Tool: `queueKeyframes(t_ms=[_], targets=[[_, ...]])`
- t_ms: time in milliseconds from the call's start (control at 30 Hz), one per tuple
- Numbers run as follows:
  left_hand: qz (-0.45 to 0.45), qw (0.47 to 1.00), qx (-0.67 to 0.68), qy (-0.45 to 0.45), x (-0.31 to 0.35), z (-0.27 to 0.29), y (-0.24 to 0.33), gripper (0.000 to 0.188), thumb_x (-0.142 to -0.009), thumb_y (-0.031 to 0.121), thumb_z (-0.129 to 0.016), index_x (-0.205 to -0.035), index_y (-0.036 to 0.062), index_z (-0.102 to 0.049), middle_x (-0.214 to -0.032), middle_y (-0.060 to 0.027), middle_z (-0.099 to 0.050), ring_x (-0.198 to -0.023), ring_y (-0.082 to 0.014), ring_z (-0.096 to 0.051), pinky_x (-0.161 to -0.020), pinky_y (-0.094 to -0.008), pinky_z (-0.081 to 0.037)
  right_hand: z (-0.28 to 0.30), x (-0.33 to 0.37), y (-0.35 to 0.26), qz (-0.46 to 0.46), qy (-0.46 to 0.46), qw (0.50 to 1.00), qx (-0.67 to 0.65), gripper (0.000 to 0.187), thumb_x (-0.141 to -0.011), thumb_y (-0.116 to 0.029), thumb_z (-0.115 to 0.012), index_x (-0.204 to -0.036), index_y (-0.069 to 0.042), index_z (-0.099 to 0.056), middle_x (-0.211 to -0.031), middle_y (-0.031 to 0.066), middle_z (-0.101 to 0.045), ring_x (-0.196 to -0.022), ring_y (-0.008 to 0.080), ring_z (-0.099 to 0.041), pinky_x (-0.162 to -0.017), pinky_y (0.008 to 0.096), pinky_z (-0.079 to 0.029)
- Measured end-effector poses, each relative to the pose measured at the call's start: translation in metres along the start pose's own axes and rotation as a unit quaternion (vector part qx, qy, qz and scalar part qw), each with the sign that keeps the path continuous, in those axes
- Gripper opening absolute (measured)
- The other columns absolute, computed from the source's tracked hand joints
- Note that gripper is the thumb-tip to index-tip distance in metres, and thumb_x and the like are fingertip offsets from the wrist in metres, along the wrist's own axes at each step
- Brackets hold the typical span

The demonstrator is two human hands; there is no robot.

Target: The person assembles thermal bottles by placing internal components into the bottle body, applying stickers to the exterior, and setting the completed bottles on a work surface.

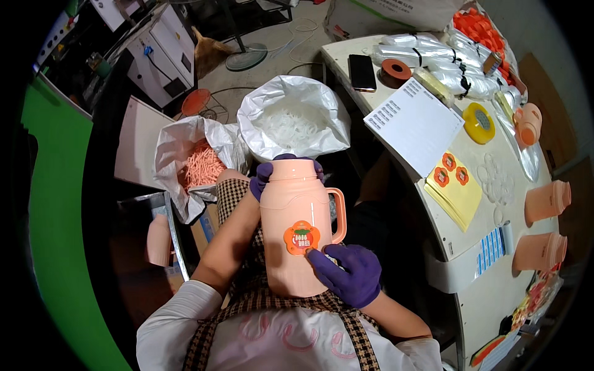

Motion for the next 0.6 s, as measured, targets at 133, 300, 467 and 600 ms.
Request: queueKeyframes(t_ms=[133,300,467,600], targets=[[-0.015,0.999,-0.013,-0.038,-0.008,0.000,-0.002,0.085,-0.078,0.055,-0.072,-0.129,-0.0117,-0.054,-0.131,-0.0242,-0.058,-0.118,-0.0336,-0.060,-0.103,-0.0451,-0.048,-0.006,0.011,-0.003,0.006,-0.013,0.999,0.045,0.047,-0.068,-0.011,-0.084,-0.113,-0.022,-0.073,-0.094,-0.0002,-0.061,-0.068,0.0168,-0.056,-0.055,0.0292,-0.045],[-0.025,0.997,-0.060,-0.034,-0.012,-0.004,0.000,0.084,-0.080,0.056,-0.070,-0.128,-0.0115,-0.055,-0.128,-0.0235,-0.060,-0.116,-0.0328,-0.060,-0.102,-0.0444,-0.048,-0.005,0.018,-0.001,0.002,-0.044,0.997,0.071,0.047,-0.070,-0.014,-0.083,-0.115,-0.023,-0.072,-0.093,-0.0008,-0.061,-0.069,0.0170,-0.055,-0.056,0.0298,-0.045],[0.001,0.999,-0.040,-0.036,-0.017,-0.009,-0.006,0.084,-0.081,0.057,-0.069,-0.129,-0.0110,-0.054,-0.126,-0.0215,-0.061,-0.114,-0.0303,-0.062,-0.101,-0.0428,-0.049,-0.008,0.021,0.010,0.011,-0.091,0.994,0.064,0.047,-0.074,-0.016,-0.079,-0.119,-0.026,-0.071,-0.091,-0.0004,-0.062,-0.069,0.0176,-0.056,-0.055,0.0308,-0.044],[0.036,0.998,-0.041,0.021,-0.014,-0.007,-0.013,0.090,-0.076,0.057,-0.071,-0.131,-0.0119,-0.052,-0.128,-0.0224,-0.060,-0.115,-0.0306,-0.062,-0.100,-0.0421,-0.050,-0.001,0.015,0.024,-0.028,-0.164,0.986,0.001,0.048,-0.077,-0.017,-0.077,-0.124,-0.025,-0.069,-0.088,0.0019,-0.062,-0.067,0.0192,-0.057,-0.055,0.0324,-0.045]])
Point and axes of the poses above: each hand's wrist, its own x-axis away from the middle knuckle, its own z-axis out of the back of the hand, y = z × x, the point moved 10 cm from there along -x, towards the middle knuckle
